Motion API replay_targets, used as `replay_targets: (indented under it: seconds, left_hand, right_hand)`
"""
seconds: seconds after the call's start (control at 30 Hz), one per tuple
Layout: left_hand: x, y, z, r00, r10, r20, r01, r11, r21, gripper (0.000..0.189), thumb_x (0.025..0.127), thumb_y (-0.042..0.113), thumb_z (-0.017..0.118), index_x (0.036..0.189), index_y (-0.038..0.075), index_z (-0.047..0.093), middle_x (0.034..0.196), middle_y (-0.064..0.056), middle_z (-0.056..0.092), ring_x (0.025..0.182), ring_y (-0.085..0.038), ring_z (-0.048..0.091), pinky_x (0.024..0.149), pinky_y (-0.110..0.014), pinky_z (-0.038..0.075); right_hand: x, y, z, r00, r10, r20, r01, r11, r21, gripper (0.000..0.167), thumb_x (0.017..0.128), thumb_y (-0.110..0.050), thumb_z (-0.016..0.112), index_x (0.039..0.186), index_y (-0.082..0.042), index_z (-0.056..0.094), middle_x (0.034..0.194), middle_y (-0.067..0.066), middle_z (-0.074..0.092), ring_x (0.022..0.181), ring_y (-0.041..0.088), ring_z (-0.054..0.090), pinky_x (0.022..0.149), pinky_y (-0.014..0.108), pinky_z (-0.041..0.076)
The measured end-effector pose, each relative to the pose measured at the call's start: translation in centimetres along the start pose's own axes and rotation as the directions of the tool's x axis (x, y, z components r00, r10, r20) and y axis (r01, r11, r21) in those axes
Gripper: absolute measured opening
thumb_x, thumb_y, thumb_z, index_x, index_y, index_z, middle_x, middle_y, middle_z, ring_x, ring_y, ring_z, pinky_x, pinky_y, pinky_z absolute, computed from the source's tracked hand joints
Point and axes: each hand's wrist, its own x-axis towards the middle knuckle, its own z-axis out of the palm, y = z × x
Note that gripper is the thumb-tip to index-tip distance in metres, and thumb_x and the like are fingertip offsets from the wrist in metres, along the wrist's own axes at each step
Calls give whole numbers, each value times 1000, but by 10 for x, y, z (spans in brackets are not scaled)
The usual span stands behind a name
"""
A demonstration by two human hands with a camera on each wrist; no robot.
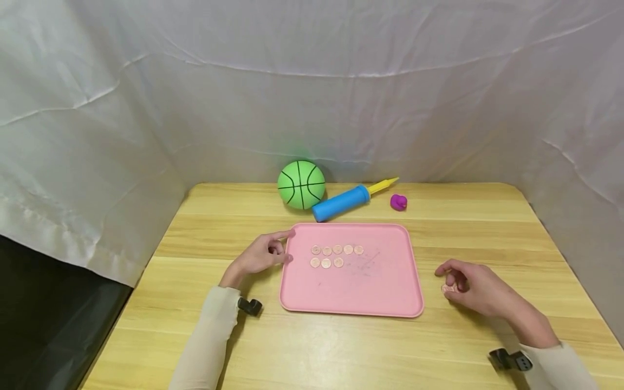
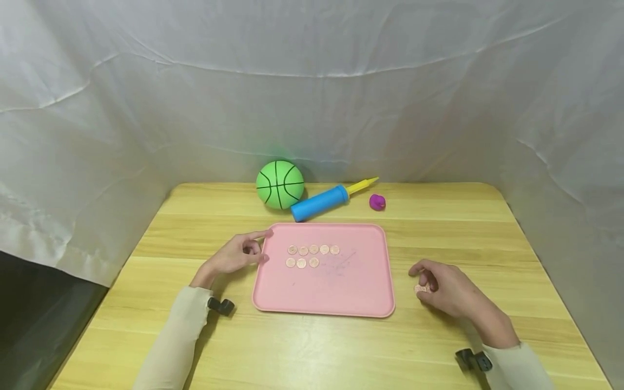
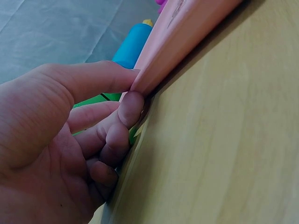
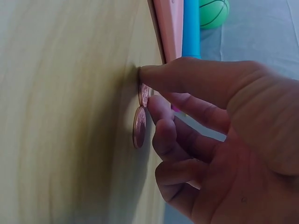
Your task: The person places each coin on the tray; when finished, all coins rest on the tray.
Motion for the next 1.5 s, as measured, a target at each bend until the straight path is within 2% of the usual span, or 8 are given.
replay_targets:
  seconds: [0.17,0.4,0.53,0.7,0.87,1.07,1.3,1.5]
  left_hand:
    - [0,-1,0,1000,3,-2,-3,1000,-1,72,96,7,81,162,2,50,88,-6,69,79,-17,57,68,-21,45]
    - [0,0,1,1000,2,-1,-2,1000,0,73,96,6,80,162,2,50,88,-6,69,78,-15,57,68,-21,45]
    - [0,0,0,1000,1,-3,-1,1000,-4,73,96,6,80,162,1,49,88,-7,70,77,-15,57,67,-21,45]
    - [0,-1,1,1000,0,4,0,1000,-13,73,96,7,80,162,1,49,89,-8,70,78,-15,57,67,-21,45]
    - [0,-2,1,1000,-2,5,2,1000,-15,73,96,7,80,163,1,49,88,-8,70,77,-15,57,68,-22,45]
    - [0,-2,1,1000,1,2,-1,1000,-14,73,97,7,80,162,1,49,88,-7,71,77,-15,57,68,-22,45]
    - [0,-1,1,1000,15,-1,-15,1000,-20,73,96,5,80,161,-3,48,87,-10,70,76,-14,57,67,-22,44]
    - [1,-2,0,1000,16,-14,-16,1000,-7,72,95,6,81,160,-3,51,87,-10,69,77,-16,56,67,-21,43]
  right_hand:
    - [1,2,1,1000,-15,21,14,1000,23,27,91,-5,85,114,-8,72,88,-6,60,75,0,50,64,21,45]
    - [0,3,5,997,-78,29,76,996,52,30,84,3,84,108,-10,70,86,-6,53,76,0,47,63,21,41]
    - [2,0,6,997,-53,64,50,998,47,27,85,2,82,104,-14,70,83,-7,51,75,-2,45,64,21,40]
    - [3,-4,4,996,-31,87,26,998,59,28,84,4,83,104,-11,70,83,-5,53,75,-2,47,64,21,42]
    - [5,-8,0,999,-5,52,1,997,78,24,87,3,83,104,-10,71,84,-6,62,76,-2,54,66,21,52]
    - [9,-16,-2,1000,19,-10,-18,994,108,18,93,-5,85,107,-10,76,86,-7,68,78,-1,59,68,22,55]
    - [18,-26,-2,996,85,18,-87,970,226,26,97,-16,83,120,-5,79,96,0,76,82,3,67,71,23,59]
    - [27,-36,0,995,105,3,-101,950,296,23,99,-20,83,118,-7,79,100,4,78,87,6,71,76,24,61]
